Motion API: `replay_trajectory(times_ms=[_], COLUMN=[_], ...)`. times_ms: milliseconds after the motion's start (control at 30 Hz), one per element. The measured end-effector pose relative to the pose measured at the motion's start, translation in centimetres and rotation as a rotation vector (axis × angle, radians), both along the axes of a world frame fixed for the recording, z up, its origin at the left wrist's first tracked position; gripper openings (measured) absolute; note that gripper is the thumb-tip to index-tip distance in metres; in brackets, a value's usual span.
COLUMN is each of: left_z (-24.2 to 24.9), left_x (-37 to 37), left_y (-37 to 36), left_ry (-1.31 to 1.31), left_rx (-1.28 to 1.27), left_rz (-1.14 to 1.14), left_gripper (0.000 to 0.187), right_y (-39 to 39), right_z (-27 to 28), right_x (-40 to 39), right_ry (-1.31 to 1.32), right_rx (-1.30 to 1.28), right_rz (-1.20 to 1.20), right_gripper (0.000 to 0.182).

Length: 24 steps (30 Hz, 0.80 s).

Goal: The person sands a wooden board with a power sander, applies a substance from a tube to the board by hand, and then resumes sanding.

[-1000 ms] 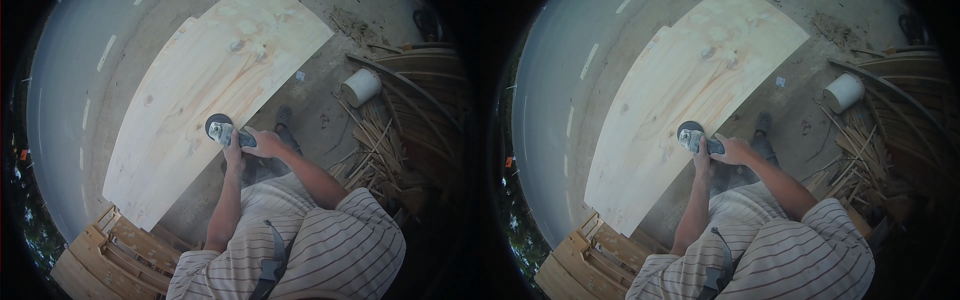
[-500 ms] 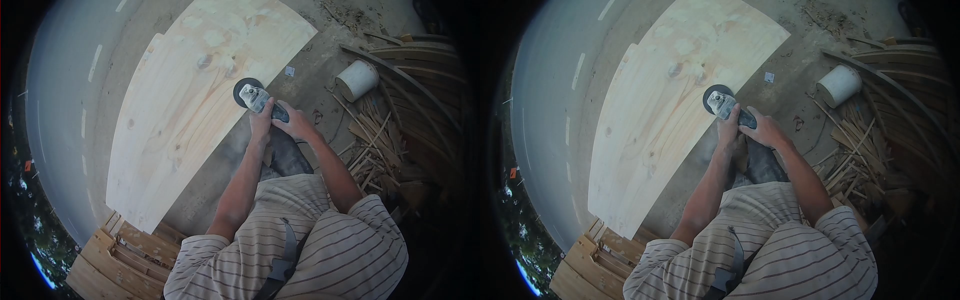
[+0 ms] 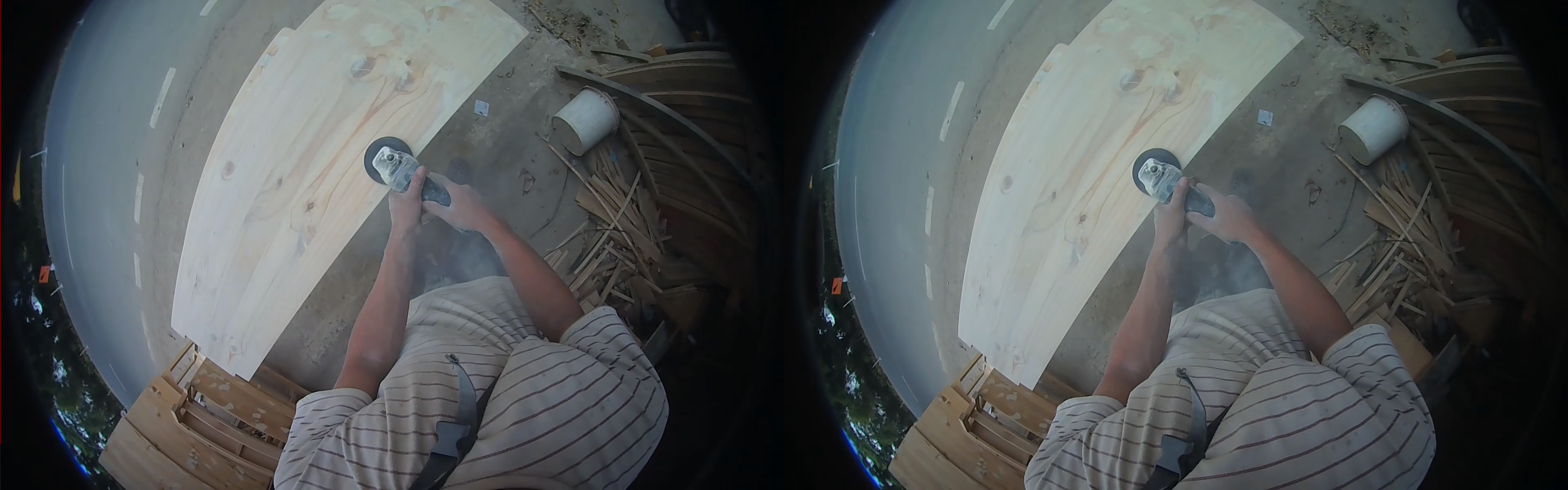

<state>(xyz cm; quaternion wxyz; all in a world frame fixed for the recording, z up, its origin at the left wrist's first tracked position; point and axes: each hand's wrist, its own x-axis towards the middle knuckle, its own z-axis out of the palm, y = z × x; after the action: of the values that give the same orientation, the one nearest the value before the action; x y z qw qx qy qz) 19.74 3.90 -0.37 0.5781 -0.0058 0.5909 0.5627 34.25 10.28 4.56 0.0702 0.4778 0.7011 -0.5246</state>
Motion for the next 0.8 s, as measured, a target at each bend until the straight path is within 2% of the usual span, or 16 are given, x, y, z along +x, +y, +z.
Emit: replay_trajectory(times_ms=[167,300,367,433,567,633,733,800], left_z=[1.4,1.1,1.0,1.2,0.6,1.2,1.7,1.5], left_x=[-3.3,-3.5,-2.8,-1.7,0.5,1.7,3.6,5.1], left_y=[-10.3,-14.7,-14.1,-12.8,-6.9,-4.0,0.7,4.0], left_ry=[0.011,-0.069,-0.087,-0.104,-0.105,-0.07,-0.023,0.0], left_rx=[-0.068,-0.094,-0.085,-0.084,-0.076,-0.115,-0.065,-0.133], left_rz=[0.17,0.301,0.305,0.31,0.222,0.186,0.093,0.049], left_gripper=[0.044,0.04,0.04,0.039,0.039,0.037,0.039,0.042], right_y=[-7.6,-10.3,-9.8,-8.8,-3.9,-1.7,1.5,3.9], right_z=[-0.2,0.8,0.8,0.8,1.4,1.0,-0.3,-0.6], right_x=[-4.4,-5.2,-4.8,-3.7,-1.1,0.5,3.0,4.9], right_ry=[0.013,-0.013,-0.019,-0.045,-0.069,-0.051,-0.037,-0.032], right_rx=[-0.002,-0.016,0.006,0.046,-0.012,0.106,0.093,0.079], right_rz=[0.176,0.285,0.334,0.271,0.213,0.167,0.078,0.024], right_gripper=[0.089,0.09,0.09,0.09,0.088,0.086,0.085,0.084])
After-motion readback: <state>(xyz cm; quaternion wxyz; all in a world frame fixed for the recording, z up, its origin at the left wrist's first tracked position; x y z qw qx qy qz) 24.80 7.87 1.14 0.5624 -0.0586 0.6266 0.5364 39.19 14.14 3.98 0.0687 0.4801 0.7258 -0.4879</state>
